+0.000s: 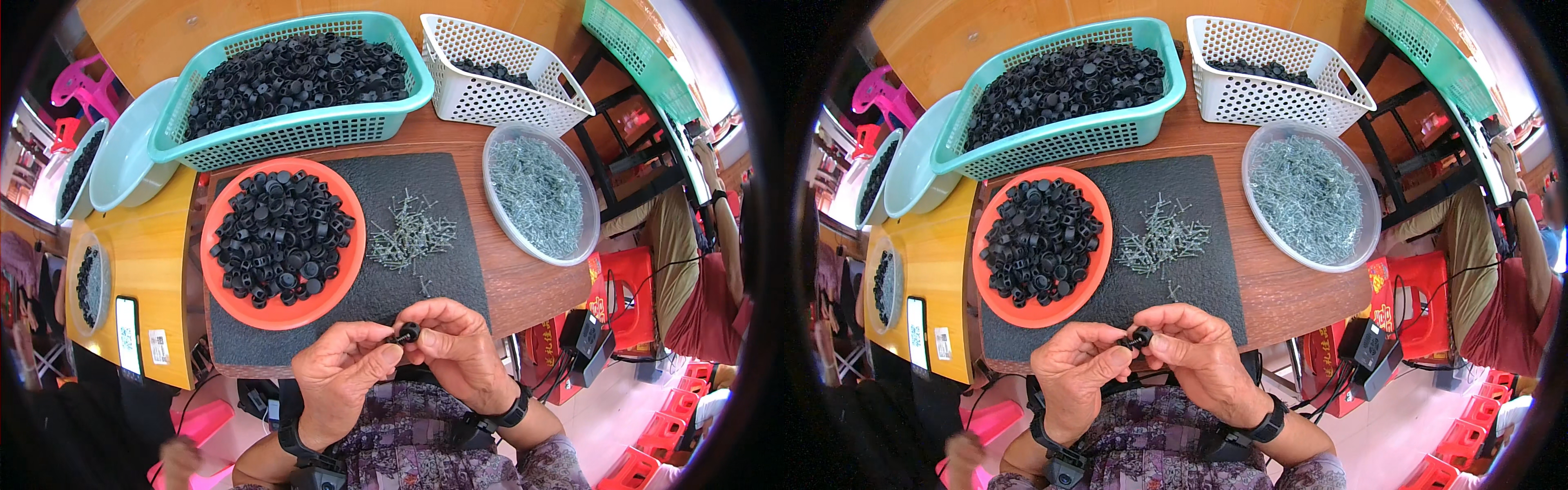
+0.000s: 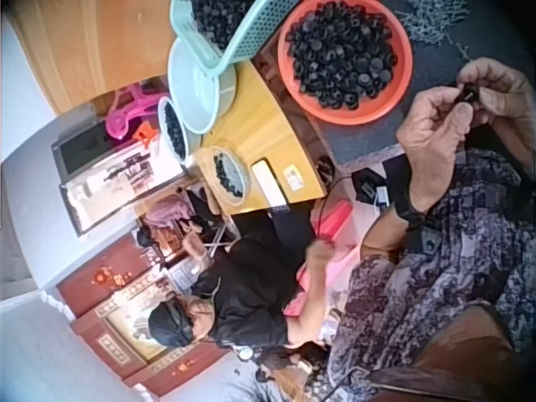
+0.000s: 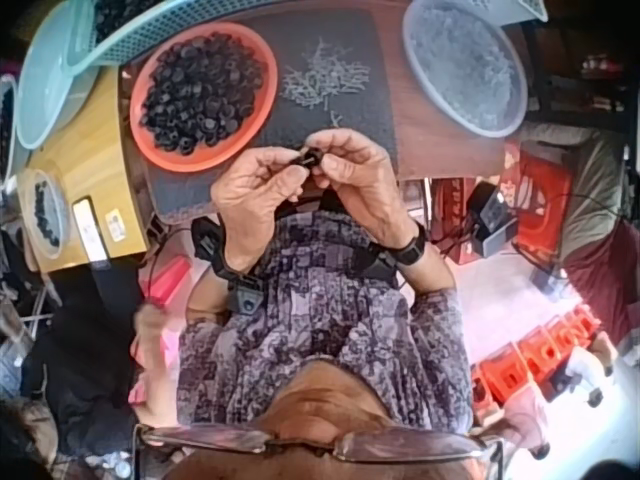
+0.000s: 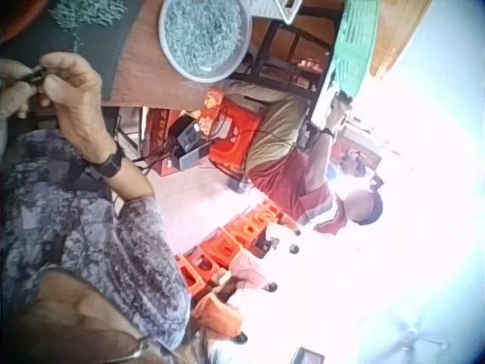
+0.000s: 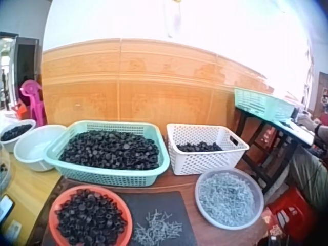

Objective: The recorder manually assembles small black plastic components by pressing one part into another on a table.

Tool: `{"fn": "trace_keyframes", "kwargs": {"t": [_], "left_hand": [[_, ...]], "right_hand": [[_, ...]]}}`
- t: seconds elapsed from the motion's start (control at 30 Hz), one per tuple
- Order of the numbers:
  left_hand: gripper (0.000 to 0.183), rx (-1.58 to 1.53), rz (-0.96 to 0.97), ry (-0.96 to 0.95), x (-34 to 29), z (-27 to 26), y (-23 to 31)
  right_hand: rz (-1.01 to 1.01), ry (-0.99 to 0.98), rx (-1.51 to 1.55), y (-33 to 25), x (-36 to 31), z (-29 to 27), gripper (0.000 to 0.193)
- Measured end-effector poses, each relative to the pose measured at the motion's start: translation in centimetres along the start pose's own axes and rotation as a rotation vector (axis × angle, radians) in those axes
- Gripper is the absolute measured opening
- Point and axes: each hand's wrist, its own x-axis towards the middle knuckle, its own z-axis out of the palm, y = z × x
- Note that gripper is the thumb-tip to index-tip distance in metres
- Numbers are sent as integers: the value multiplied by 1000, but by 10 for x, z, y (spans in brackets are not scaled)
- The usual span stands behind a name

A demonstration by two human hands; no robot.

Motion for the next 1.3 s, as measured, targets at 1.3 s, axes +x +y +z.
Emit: {"fn": "trace_keyframes", "kwargs": {"t": [1.3], "left_hand": [[31,147,72,-168,7,-7,-3]], "right_hand": [[-400,-24,-402,7,-7,0,23]]}}
